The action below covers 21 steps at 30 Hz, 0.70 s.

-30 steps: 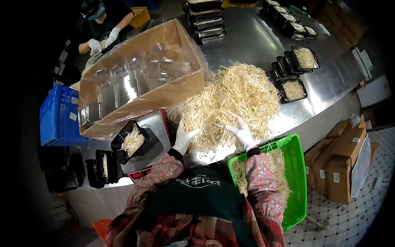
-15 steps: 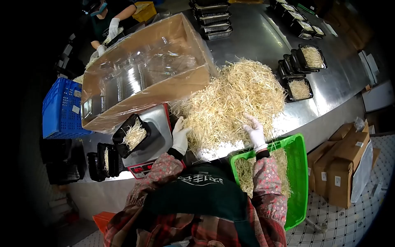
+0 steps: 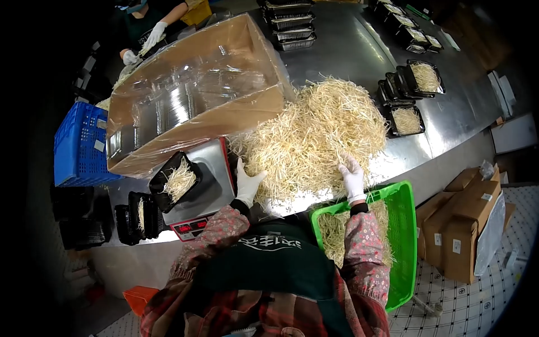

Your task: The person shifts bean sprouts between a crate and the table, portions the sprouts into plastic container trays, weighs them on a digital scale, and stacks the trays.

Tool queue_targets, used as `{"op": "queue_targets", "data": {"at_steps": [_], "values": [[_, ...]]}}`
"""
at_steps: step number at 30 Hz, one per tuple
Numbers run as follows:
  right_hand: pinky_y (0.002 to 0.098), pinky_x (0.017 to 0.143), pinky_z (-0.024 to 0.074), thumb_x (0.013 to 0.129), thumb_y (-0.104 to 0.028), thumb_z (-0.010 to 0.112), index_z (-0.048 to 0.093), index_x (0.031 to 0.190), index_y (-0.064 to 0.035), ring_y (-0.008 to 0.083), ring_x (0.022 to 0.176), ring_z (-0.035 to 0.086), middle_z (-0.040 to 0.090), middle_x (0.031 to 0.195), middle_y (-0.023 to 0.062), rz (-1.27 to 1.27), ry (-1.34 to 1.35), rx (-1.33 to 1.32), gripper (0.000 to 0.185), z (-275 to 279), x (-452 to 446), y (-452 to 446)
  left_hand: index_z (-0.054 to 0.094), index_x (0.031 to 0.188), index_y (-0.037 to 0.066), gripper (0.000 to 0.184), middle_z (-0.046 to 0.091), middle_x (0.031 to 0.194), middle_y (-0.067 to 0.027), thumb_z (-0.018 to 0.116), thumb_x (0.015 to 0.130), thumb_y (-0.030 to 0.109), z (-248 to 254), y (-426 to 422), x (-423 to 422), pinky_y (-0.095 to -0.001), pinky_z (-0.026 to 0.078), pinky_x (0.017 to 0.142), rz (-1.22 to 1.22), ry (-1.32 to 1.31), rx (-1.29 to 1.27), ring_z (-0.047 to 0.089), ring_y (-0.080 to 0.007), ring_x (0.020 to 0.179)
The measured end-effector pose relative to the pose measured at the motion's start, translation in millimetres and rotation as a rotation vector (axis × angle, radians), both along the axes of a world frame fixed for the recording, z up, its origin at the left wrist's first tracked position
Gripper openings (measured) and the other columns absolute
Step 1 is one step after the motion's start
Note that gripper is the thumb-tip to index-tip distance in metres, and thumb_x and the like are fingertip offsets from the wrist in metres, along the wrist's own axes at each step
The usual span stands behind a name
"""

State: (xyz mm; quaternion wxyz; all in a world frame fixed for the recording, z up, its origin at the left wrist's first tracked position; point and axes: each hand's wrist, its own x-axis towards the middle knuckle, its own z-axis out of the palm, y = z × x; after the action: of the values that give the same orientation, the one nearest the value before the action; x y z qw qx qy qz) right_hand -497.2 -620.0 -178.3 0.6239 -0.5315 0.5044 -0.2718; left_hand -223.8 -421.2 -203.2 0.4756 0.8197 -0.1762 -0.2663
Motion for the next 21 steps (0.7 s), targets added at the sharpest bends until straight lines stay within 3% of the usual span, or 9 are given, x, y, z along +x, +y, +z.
{"op": "queue_targets", "data": {"at_steps": [2, 4, 5, 6, 8, 10, 12, 20, 21], "values": [[0.0255, 0.086, 0.053, 0.093, 0.005, 0.059, 0.053, 0.141, -0.0019, 0.0144, 0.098, 0.065, 0.069, 0.117, 0.0094, -0.031, -0.018, -0.034, 0.048, -3, 1, 1, 0.023, 0.155, -0.003, 0.09, 0.046, 0.145, -0.0205, 0.077, 0.084, 0.014, -5, -3, -1, -0.0344, 0.039, 0.109, -0.015, -0.046, -0.035, 0.049, -0.0275, 0.13], [0.0251, 0.087, 0.0519, 0.093, 0.005, 0.06, 0.054, 0.14, -0.0009, 0.0136, 0.1, 0.064, 0.068, 0.119, 0.0087, -0.055, -0.058, -0.029, 0.047, -9, -1, 0, 0.024, 0.155, -0.002, 0.081, 0.052, 0.14, -0.0181, 0.069, 0.088, 0.003, 3, -3, -1, -0.0315, 0.045, 0.103, 0.108, 0.408, -0.353, 0.055, -0.0239, 0.122], [0.0247, 0.088, 0.0508, 0.093, 0.004, 0.061, 0.054, 0.139, 0.0001, 0.0127, 0.101, 0.063, 0.066, 0.12, 0.0079, -0.075, -0.101, -0.022, 0.046, -12, -3, 0, 0.025, 0.155, -0.002, 0.074, 0.056, 0.135, -0.0156, 0.062, 0.091, -0.004, 5, -2, -4, -0.0273, 0.048, 0.095, 0.098, 0.311, -0.378, 0.059, -0.0188, 0.113], [0.0247, 0.088, 0.0508, 0.093, 0.004, 0.061, 0.054, 0.139, 0.0001, 0.0127, 0.101, 0.063, 0.066, 0.12, 0.0079, -0.069, -0.101, -0.016, 0.046, -13, -5, 0, 0.025, 0.155, -0.002, 0.074, 0.056, 0.135, -0.0156, 0.062, 0.091, -0.004, 6, -2, -6, -0.0273, 0.048, 0.095, 0.104, 0.308, -0.373, 0.059, -0.0188, 0.113], [0.027, 0.095, 0.0493, 0.093, 0.005, 0.06, 0.053, 0.139, 0.0013, 0.0153, 0.108, 0.063, 0.063, 0.129, 0.0102, -0.081, -0.067, -0.135, 0.047, -16, -1, 1, 0.025, 0.155, -0.002, 0.071, 0.058, 0.132, -0.0142, 0.058, 0.092, -0.005, 8, 0, -5, -0.026, 0.049, 0.09, 0.333, 0.575, -0.562, 0.059, -0.0165, 0.107], [0.0281, 0.1, 0.0475, 0.093, 0.006, 0.06, 0.052, 0.14, 0.0018, 0.0168, 0.116, 0.06, 0.06, 0.135, 0.0109, -0.055, -0.1, -0.164, 0.048, -15, 4, 5, 0.028, 0.156, 0.005, 0.067, 0.064, 0.116, -0.008, 0.051, 0.094, -0.007, -7, 3, -4, -0.0207, 0.043, 0.059, 0.369, 0.568, -0.506, 0.053, -0.0082, 0.07], [0.0298, 0.102, 0.0465, 0.093, 0.004, 0.062, 0.051, 0.14, 0.0015, 0.0185, 0.12, 0.058, 0.06, 0.136, 0.0125, -0.027, -0.022, -0.147, 0.048, -11, 9, 10, 0.03, 0.156, 0.008, 0.067, 0.064, 0.11, -0.0061, 0.051, 0.094, -0.007, -10, 1, -6, -0.021, 0.038, 0.052, 0.427, 0.602, -0.547, 0.047, -0.0061, 0.062], [0.0344, 0.103, 0.0459, 0.091, -0.007, 0.071, 0.054, 0.135, -0.0002, 0.0237, 0.124, 0.056, 0.059, 0.133, 0.0149, 0.0, 0.199, -0.513, 0.047, -26, 27, 25, 0.032, 0.154, 0.006, 0.059, 0.06, 0.135, -0.0086, 0.044, 0.098, -0.006, -5, 0, -8, -0.0199, 0.041, 0.057, 0.511, 0.707, -0.592, 0.051, -0.0068, 0.067], [0.0345, 0.103, 0.0458, 0.09, -0.008, 0.072, 0.055, 0.133, -0.0002, 0.0237, 0.121, 0.057, 0.06, 0.132, 0.0144, -0.042, 0.165, -0.475, 0.047, -28, 30, 27, 0.033, 0.153, 0.004, 0.057, 0.053, 0.145, -0.0109, 0.045, 0.099, -0.004, -9, 2, -8, -0.0223, 0.048, 0.076, 0.462, 0.638, -0.559, 0.059, -0.0123, 0.089]]}}
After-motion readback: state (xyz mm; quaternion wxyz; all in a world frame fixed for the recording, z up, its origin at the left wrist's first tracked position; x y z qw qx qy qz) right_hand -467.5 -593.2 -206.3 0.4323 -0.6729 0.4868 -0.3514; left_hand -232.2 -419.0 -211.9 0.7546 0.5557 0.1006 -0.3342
